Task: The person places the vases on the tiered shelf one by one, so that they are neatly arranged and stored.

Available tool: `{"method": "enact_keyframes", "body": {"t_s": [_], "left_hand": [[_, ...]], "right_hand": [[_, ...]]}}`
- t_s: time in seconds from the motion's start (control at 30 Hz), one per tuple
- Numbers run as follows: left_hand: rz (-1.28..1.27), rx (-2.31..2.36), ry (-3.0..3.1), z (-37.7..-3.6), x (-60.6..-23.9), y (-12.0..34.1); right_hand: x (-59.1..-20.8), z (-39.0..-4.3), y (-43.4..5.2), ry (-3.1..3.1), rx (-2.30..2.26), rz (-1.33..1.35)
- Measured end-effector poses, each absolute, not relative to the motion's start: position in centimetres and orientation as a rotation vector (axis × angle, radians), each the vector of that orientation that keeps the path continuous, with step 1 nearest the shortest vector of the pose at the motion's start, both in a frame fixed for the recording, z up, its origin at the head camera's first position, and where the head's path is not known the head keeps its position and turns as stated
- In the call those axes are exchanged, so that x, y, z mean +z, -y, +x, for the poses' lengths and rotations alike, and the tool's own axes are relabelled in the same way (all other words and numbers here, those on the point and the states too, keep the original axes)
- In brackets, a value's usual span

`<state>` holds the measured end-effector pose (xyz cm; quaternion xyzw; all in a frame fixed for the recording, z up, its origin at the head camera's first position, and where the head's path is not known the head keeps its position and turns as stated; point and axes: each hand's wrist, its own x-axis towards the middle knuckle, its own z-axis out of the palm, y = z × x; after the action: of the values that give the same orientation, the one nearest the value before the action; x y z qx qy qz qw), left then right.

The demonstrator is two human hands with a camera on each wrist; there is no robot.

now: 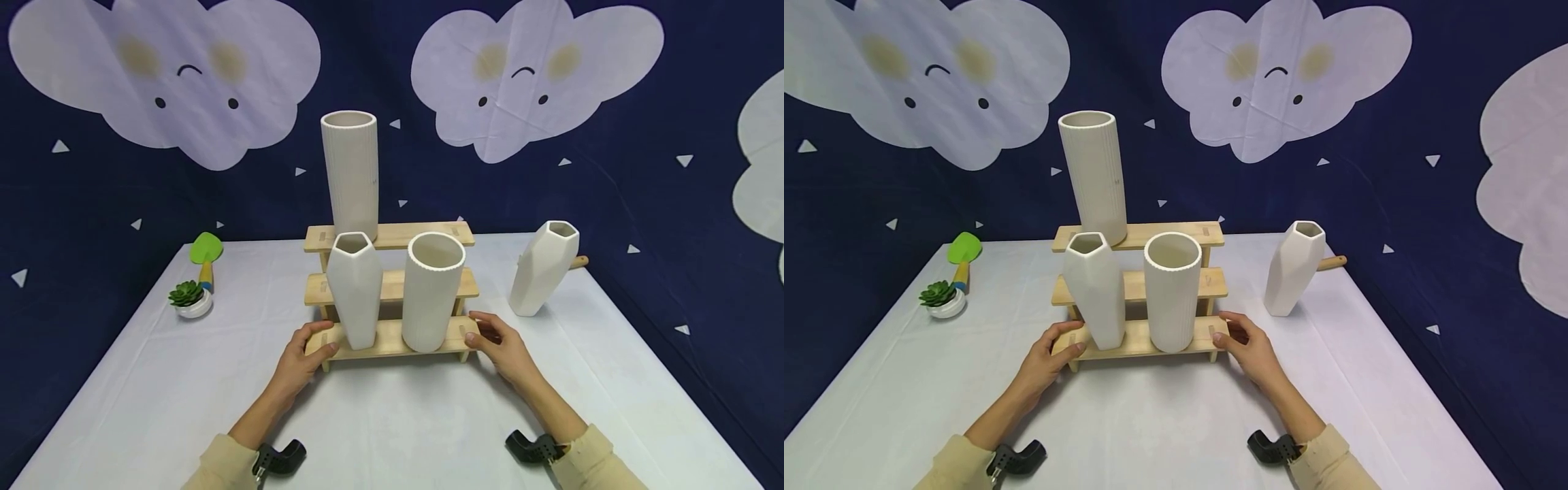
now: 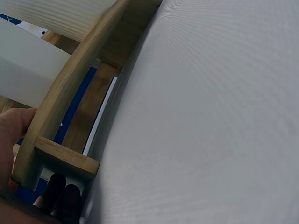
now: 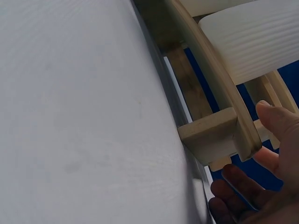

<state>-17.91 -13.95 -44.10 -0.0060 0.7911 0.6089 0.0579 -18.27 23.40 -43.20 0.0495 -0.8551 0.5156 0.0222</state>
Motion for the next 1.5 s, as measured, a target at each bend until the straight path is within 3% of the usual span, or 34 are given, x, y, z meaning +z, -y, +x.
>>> {"method": "enact_keyframes", "body": {"t_s": [1.5], "left_hand": [[-0.031, 1.859, -2.39, -17.8, -44.0, 13.9]], "right_hand": [[-41.0, -18.1, -29.4, 2.432, 1.464, 0.029]]}}
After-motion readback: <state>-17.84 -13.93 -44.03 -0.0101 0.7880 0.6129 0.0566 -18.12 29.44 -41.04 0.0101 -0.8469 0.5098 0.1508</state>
